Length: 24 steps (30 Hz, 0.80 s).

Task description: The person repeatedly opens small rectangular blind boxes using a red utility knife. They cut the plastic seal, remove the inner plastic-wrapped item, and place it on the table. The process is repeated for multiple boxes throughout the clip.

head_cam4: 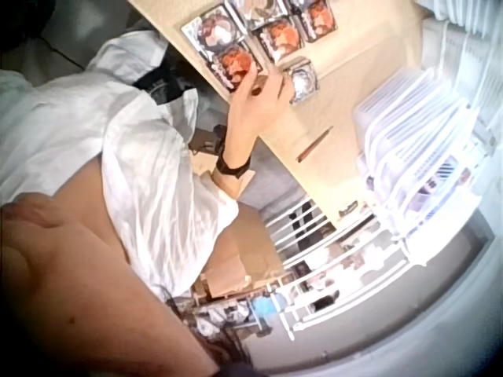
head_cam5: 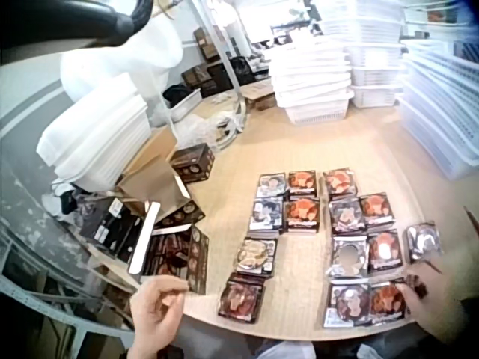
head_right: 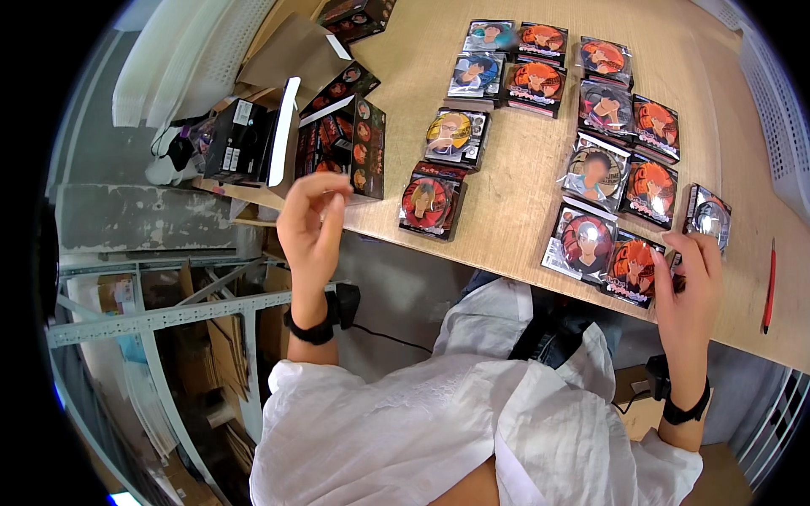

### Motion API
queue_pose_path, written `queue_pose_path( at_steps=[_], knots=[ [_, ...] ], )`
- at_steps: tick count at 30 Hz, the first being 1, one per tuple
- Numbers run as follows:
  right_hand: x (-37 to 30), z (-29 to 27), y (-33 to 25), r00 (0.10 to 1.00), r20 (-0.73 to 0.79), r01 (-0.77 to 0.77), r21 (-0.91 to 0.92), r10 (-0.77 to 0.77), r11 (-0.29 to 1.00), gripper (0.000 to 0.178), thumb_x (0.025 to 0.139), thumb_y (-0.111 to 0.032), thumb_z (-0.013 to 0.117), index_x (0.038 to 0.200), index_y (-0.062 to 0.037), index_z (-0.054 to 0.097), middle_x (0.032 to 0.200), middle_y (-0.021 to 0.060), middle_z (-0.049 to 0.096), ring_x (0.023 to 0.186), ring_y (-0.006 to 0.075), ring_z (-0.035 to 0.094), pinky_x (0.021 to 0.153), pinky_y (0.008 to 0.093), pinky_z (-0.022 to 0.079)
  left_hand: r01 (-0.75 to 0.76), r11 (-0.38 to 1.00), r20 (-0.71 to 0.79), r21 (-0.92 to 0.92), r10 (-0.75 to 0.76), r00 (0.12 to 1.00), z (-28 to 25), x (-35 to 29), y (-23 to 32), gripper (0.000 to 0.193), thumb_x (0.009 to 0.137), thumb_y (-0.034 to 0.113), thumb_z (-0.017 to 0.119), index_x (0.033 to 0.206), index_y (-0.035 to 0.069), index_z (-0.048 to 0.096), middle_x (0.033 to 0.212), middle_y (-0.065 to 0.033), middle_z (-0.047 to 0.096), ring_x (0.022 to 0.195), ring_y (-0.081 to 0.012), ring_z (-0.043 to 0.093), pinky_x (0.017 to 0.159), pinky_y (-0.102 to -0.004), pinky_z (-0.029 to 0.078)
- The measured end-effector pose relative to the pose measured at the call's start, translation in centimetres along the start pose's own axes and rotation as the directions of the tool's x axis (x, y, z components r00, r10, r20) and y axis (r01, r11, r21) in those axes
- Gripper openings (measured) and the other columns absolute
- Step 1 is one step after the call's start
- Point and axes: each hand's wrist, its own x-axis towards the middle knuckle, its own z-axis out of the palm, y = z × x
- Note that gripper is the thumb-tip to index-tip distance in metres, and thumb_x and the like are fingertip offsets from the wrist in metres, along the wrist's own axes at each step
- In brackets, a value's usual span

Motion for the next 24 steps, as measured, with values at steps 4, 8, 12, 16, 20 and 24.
queue_pose_path(
  at_steps=[4, 8, 12, 16, 20, 24],
  knots=[
    [-0.8, -1.7, -0.7, 0.985, -0.058, 0.159, -0.085, -0.165, 0.984, 0.015, 0.081, 0.002, 0.061, 0.095, -0.0002, 0.059, 0.095, 0.0107, 0.054, 0.084, 0.0219, 0.054, 0.069, 0.028, 0.044, -0.066, 0.858, -0.1, 0.51, 0.135, 0.986, 0.3, 2.2, -0.6, 0.022, 0.083, -0.001, 0.056, 0.105, 0.002, 0.059, 0.093, -0.0134, 0.061, 0.079, -0.0254, 0.061, 0.071, -0.0322, 0.049],
    [-2.4, -2.7, -1.2, 0.997, -0.068, 0.028, 0.002, -0.028, 1.0, 0.013, 0.079, 0.004, 0.061, 0.092, 0.0, 0.059, 0.093, 0.0105, 0.055, 0.082, 0.0211, 0.055, 0.069, 0.028, 0.044, 0.12, 0.691, -0.104, 0.713, -0.065, 0.992, 0.9, 3.5, -1.7, 0.023, 0.088, 0.013, 0.054, 0.109, 0.006, 0.058, 0.095, -0.0169, 0.062, 0.084, -0.0353, 0.061, 0.07, -0.0412, 0.049],
    [-3.6, -3.9, -1.1, 0.998, 0.045, -0.041, 0.23, 0.031, 0.972, 0.012, 0.079, 0.004, 0.06, 0.09, 0.0002, 0.058, 0.091, 0.0099, 0.055, 0.079, 0.0179, 0.053, 0.066, 0.0259, 0.042, 0.135, 0.622, -0.022, 0.771, -0.186, 0.982, 0.9, 4.3, -3.7, 0.028, 0.088, 0.02, 0.054, 0.114, 0.012, 0.058, 0.087, -0.0177, 0.063, 0.081, -0.0364, 0.061, 0.069, -0.0437, 0.049],
    [-4.1, -4.3, -1.4, 0.995, 0.082, -0.086, 0.303, 0.064, 0.949, 0.01, 0.079, 0.003, 0.058, 0.088, 0.0002, 0.058, 0.09, 0.0093, 0.054, 0.076, 0.0163, 0.051, 0.065, 0.0248, 0.041, 0.055, 0.68, 0.086, 0.731, -0.172, 0.981, 0.5, 4.9, -4.5, 0.031, 0.087, 0.021, 0.054, 0.116, 0.011, 0.058, 0.082, -0.0195, 0.064, 0.079, -0.0372, 0.061, 0.07, -0.0447, 0.048],
    [-4.1, -4.1, -1.3, 0.993, 0.08, -0.108, 0.349, 0.085, 0.931, 0.008, 0.08, 0.001, 0.058, 0.088, 0.0, 0.058, 0.09, 0.0088, 0.054, 0.078, 0.016, 0.051, 0.066, 0.0249, 0.04, 0.116, 0.7, 0.02, 0.705, -0.183, 0.983, 0.6, 5.0, -4.3, 0.028, 0.086, 0.023, 0.056, 0.111, 0.011, 0.06, 0.085, -0.0184, 0.065, 0.081, -0.0371, 0.061, 0.068, -0.0437, 0.048],
    [-4.3, -3.9, -0.9, 0.99, 0.104, -0.128, 0.363, 0.096, 0.923, 0.008, 0.08, 0.0, 0.058, 0.088, -0.0002, 0.058, 0.09, 0.0082, 0.053, 0.079, 0.0154, 0.051, 0.067, 0.0244, 0.041, 0.063, 0.626, -0.08, 0.777, -0.001, 0.997, 0.7, 4.6, -3.6, 0.025, 0.081, 0.027, 0.066, 0.101, 0.012, 0.061, 0.078, -0.0114, 0.061, 0.073, -0.0316, 0.06, 0.062, -0.0404, 0.047]
  ],
)
